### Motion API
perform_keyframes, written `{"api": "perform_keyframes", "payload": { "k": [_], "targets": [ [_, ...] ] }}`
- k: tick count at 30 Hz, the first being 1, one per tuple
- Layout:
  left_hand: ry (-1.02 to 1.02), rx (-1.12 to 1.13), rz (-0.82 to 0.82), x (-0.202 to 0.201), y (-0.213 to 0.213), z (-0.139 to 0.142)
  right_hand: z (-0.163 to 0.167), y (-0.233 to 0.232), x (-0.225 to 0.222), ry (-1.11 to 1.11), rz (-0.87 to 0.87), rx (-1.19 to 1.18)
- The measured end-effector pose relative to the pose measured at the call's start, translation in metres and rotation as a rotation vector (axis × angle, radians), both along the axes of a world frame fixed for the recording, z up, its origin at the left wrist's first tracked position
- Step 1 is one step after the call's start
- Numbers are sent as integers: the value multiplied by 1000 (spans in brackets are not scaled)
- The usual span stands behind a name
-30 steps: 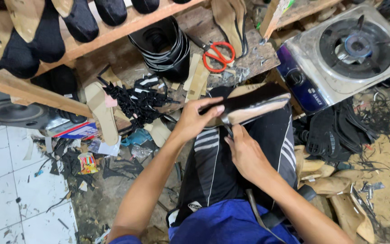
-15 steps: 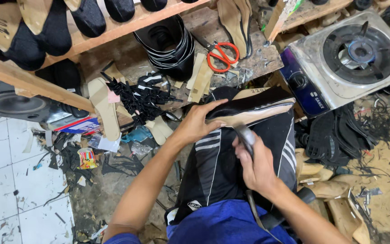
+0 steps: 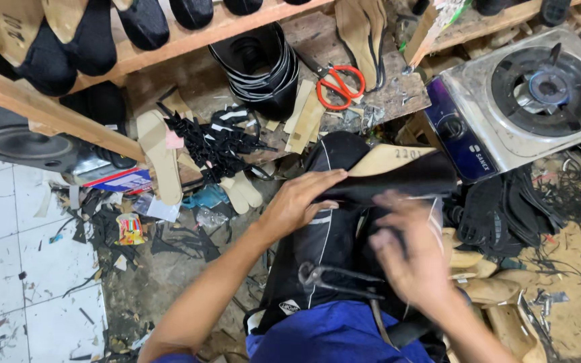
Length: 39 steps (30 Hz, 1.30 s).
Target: The person holds a black fabric flat shoe fitted on a wooden last on their lap and repeatedly hammers the sole edge to set it, turning the shoe to work around the toe and sides. They press and smooth the insole by hand and reposition the shoe between hammering passes.
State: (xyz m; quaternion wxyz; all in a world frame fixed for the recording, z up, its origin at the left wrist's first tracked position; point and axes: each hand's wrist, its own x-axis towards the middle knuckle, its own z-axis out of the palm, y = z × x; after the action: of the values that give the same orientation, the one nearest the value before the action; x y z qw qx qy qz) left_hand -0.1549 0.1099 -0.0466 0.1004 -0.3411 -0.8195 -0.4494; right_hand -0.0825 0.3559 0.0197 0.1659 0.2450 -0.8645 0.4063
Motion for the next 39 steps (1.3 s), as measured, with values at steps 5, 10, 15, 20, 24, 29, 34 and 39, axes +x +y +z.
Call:
{"api": "perform_keyframes", "payload": {
  "k": [5, 10, 15, 20, 24, 29, 34, 39],
  "targets": [
    [162, -59, -55, 10, -9, -17, 5, 68, -69, -176, -114, -52],
    [-98, 494, 323, 25, 13, -43, -58, 89, -55, -905, -275, -608],
    [-974, 1381, 116, 25, 74, -73, -64, 31, 8, -525, -542, -637],
    [-1107, 1228, -220, 5, 94, -86, -40, -25, 28, 6, -377, -149],
    [-1121, 1142, -253, -4, 98, -97, -48, -22, 26, -131, -449, -167],
    [-1030, 1082, -218, -13, 110, -100, -76, -15, 12, -105, -479, -174],
    [-1041, 739, -330, -16, 99, -70, -96, 34, -21, -518, -613, -1038],
    [-526, -218, -264, 31, 80, -56, -90, 155, -81, -491, -568, -1171]
  ]
}}
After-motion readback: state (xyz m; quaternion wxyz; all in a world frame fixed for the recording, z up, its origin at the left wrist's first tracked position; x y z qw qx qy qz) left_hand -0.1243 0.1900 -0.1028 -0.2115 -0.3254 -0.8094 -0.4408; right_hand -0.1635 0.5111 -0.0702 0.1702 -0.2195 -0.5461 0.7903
